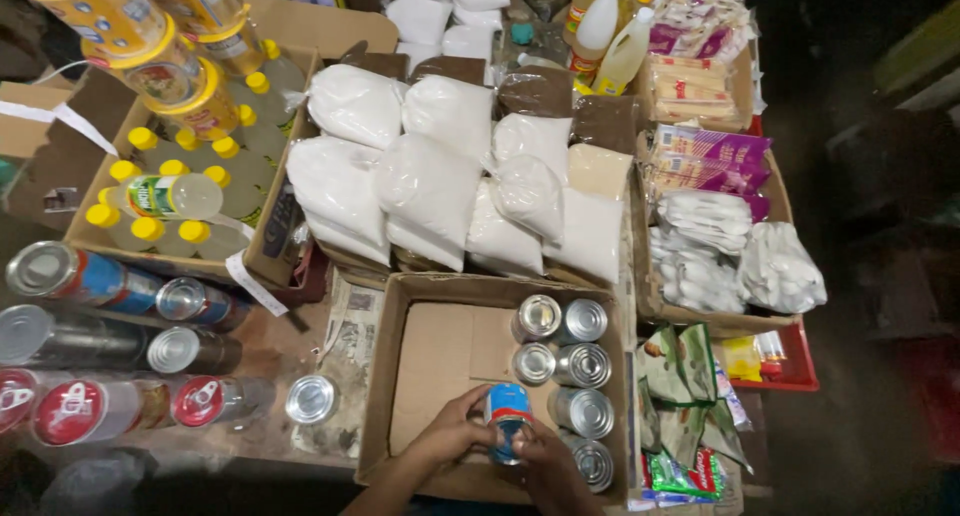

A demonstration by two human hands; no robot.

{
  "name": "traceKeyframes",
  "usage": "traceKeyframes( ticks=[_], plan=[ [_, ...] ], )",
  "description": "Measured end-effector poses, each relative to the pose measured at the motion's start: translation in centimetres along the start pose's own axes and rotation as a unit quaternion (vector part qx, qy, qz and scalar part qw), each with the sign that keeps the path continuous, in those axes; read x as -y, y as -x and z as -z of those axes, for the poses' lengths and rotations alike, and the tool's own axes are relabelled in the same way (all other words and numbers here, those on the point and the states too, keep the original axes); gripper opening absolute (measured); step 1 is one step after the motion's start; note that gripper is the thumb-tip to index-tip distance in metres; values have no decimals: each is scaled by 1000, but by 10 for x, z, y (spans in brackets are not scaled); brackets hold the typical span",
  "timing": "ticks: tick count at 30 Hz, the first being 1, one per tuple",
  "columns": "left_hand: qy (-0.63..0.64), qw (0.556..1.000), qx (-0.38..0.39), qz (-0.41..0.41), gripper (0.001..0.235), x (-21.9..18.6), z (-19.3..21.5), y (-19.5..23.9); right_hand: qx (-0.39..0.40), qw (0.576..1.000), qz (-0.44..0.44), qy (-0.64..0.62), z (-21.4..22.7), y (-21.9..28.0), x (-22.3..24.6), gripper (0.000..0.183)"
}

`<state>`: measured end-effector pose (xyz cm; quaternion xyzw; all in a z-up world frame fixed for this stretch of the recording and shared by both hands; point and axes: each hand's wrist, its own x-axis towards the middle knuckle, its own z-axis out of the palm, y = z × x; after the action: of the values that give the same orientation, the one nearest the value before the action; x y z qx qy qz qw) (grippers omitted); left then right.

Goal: The recorder is organizing various canned goods into cardboard boxes on a table or counter in a grocery store backroom.

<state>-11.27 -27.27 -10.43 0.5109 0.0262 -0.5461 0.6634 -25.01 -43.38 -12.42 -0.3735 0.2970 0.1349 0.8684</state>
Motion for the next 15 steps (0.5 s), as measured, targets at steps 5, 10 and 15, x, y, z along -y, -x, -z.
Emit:
traceKeyframes(
  ticks=[5,10,15],
  plan=[
    [-106,993,-35,-23,78,-2,-1,-49,-36,992,-9,-120,26,-45,-16,46],
    [-83,996,-24,-23,58,-1,-8,-88,-92,979,-11,-179,44,-65,-13,39],
    [23,999,-25,33,40,16,-10,-114,-119,978,10,-169,58,-75,-9,34]
  ],
)
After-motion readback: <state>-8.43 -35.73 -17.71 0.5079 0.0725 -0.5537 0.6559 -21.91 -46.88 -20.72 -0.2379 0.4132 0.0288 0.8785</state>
